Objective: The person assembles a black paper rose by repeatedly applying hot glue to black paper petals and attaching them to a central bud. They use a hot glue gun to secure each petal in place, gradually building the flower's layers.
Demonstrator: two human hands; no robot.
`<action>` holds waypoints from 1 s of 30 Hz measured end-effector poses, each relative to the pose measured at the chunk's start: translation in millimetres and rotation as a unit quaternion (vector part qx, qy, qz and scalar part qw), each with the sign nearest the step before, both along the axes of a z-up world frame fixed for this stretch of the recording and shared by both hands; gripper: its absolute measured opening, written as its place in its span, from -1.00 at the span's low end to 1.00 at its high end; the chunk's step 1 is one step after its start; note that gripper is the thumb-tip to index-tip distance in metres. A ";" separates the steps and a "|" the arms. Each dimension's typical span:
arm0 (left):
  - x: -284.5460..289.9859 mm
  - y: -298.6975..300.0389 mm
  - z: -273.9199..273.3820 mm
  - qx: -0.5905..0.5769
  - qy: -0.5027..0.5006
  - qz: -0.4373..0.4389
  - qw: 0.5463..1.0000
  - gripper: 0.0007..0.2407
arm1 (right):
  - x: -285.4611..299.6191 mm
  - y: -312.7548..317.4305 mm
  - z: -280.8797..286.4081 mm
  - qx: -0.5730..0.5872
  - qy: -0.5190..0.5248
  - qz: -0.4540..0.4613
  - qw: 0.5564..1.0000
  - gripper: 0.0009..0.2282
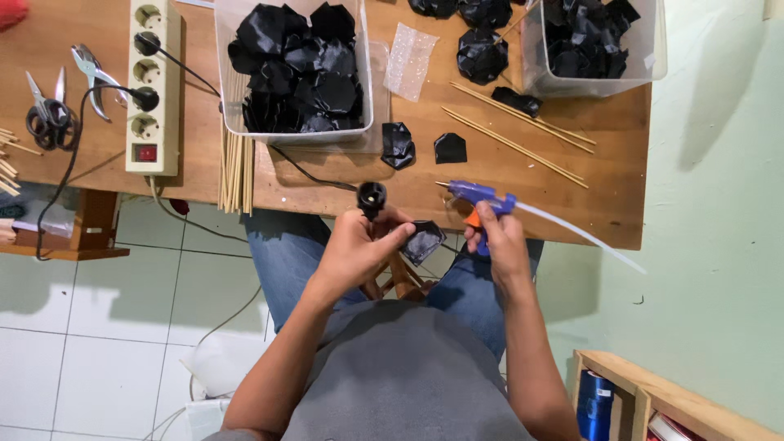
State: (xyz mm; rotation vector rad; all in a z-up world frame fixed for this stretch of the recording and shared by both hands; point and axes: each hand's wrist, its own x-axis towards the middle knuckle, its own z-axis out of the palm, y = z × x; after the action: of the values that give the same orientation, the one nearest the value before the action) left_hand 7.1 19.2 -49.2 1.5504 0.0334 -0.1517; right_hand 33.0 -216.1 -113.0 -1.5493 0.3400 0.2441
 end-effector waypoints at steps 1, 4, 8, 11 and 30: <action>0.2 1.4 -3.2 0.001 -0.002 0.001 1.000 -0.94 | 2.0 -4.4 -5.2 0.001 -0.002 0.001 1.000 -0.72; 0.6 5.1 -16.1 -0.076 0.060 0.008 0.995 -0.93 | 8.9 -16.4 -12.8 -0.037 0.092 -0.001 0.995 -0.69; -5.2 0.9 -35.9 -0.125 0.119 -0.013 0.985 -0.90 | 11.0 -22.9 11.4 -0.297 0.119 0.064 0.945 -0.66; -14.0 -4.8 -58.5 -0.130 0.128 -0.035 0.983 -0.88 | 6.4 -13.1 43.7 -0.455 0.029 0.070 0.887 -0.71; -20.7 -27.9 -79.8 -0.044 0.092 -0.120 0.987 -0.94 | 7.6 24.3 116.1 0.065 -0.257 0.167 0.950 -0.87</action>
State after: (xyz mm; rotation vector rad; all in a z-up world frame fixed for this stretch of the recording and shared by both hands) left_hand -13.6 -8.7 -129.0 1.4452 -0.0144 -0.4824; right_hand 40.6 -191.8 3.2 -1.4712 -0.3455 0.1127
